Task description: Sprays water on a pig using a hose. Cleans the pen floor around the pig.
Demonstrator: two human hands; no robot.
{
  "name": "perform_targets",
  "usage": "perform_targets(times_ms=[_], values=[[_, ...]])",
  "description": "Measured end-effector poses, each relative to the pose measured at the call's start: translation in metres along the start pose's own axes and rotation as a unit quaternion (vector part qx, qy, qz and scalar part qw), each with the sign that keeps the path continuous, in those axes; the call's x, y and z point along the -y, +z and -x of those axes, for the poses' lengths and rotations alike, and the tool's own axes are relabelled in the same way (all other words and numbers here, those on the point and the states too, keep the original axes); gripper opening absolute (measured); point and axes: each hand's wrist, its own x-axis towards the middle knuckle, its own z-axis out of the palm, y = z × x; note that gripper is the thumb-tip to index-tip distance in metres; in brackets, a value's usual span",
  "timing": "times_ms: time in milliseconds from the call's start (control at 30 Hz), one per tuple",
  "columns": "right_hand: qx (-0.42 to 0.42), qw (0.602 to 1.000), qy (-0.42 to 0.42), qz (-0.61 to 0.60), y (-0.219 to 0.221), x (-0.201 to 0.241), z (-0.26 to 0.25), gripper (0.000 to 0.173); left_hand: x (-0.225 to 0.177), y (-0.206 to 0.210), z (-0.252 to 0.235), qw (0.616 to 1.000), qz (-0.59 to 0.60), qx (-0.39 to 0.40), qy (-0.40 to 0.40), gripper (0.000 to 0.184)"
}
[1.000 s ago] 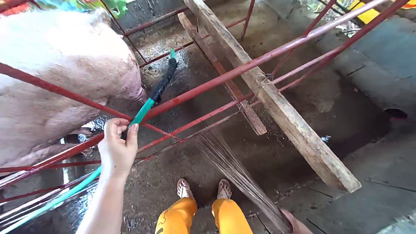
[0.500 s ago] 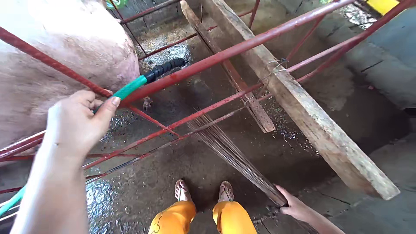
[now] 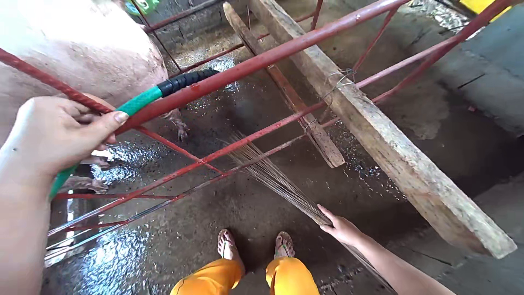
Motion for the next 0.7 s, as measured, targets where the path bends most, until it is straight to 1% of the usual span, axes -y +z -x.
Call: perform_targets(times_ms=[67,200,300,367,400,433,467,500,533,567,633,700], values=[[0.014,1.0,-0.023,0.013,0.014,0.013,-0.014,0.083,-0.001,-0.001,0.0,1.0,0.002,-0.001,0.0,0.031],[0.021,0.998,-0.035,0.051,0.042,0.04,-0.056,0.072,0.008,0.002,-0.001,0.999,0.037,-0.011,-0.007,0.024],[0.004,0.994,-0.042,0.103,0.057,0.063,-0.106,0.069,0.0,0.004,0.0,0.998,0.067,-0.003,-0.019,0.01],[-0.015,0.99,-0.048,0.134,0.056,0.076,-0.139,0.068,-0.006,0.001,0.001,0.997,0.073,0.021,-0.026,0.008],[-0.028,0.988,-0.045,0.144,0.05,0.082,-0.154,0.066,-0.003,0.001,0.002,0.996,0.074,0.02,-0.034,0.008],[-0.047,0.987,-0.036,0.149,0.04,0.085,-0.168,0.065,0.009,0.006,0.006,0.996,0.081,-0.004,-0.03,0.008],[-0.068,0.987,-0.022,0.145,0.028,0.085,-0.182,0.065,0.025,0.012,0.012,0.996,0.086,0.0,-0.024,0.01],[-0.089,0.987,0.0,0.131,0.014,0.084,-0.194,0.065,0.05,0.01,0.019,0.993,0.096,0.074,0.0,0.011],[-0.107,0.988,0.031,0.109,-0.001,0.079,-0.205,0.065,0.066,0.01,0.023,0.979,0.128,0.16,0.023,0.021],[-0.126,0.986,0.068,0.08,-0.014,0.072,-0.215,0.064,0.072,0.015,0.024,0.967,0.123,0.217,0.041,0.027],[-0.155,0.98,0.124,0.02,-0.032,0.06,-0.233,0.065,0.069,0.021,0.021,0.953,0.106,0.279,0.041,0.031],[-0.171,0.974,0.145,-0.027,-0.039,0.068,-0.237,0.066,0.07,0.021,0.017,0.943,0.121,0.309,-0.009,0.031]])
